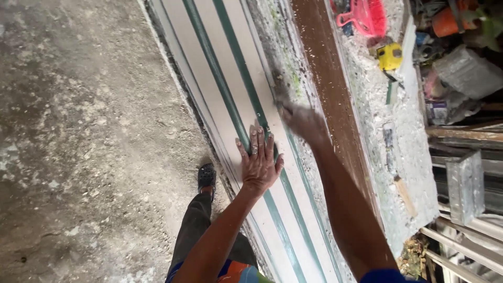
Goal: Finishing and cleaning details on a striped mold using a hand scraper to remove excess material.
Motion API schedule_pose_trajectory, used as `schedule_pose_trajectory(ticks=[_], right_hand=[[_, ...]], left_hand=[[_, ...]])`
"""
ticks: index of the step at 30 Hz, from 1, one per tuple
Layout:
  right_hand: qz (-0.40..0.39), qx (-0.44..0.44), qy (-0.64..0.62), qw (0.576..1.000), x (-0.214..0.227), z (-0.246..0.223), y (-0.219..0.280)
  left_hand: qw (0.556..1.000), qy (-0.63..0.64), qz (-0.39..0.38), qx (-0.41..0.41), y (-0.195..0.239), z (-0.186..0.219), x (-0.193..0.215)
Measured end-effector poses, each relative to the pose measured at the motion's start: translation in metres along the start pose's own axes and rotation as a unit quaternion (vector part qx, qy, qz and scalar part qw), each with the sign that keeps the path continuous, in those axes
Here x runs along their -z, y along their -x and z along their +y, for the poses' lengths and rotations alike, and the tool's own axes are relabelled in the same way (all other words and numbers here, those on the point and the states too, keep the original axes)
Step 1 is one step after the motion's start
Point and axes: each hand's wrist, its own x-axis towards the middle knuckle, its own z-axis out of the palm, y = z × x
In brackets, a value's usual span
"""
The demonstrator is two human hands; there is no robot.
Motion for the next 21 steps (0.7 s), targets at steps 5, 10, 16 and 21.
schedule_pose_trajectory(ticks=[5, 10, 16, 21], right_hand=[[-0.037, -0.072, -0.051, 0.995, -0.024, 0.034, 0.168], [-0.031, -0.007, -0.048, 0.998, -0.078, 0.126, 0.174], [-0.022, -0.024, 0.055, 0.998, -0.041, 0.069, 0.086], [-0.144, -0.087, 0.033, 0.985, -0.050, 0.112, 0.174]], left_hand=[[1.000, 0.000, -0.005, 0.004, 0.002, -0.001, -0.005], [0.999, -0.022, -0.028, -0.004, 0.001, -0.001, -0.005], [0.999, -0.039, -0.004, -0.025, -0.002, -0.002, 0.001], [0.995, -0.048, 0.064, -0.066, -0.002, -0.007, -0.010]])
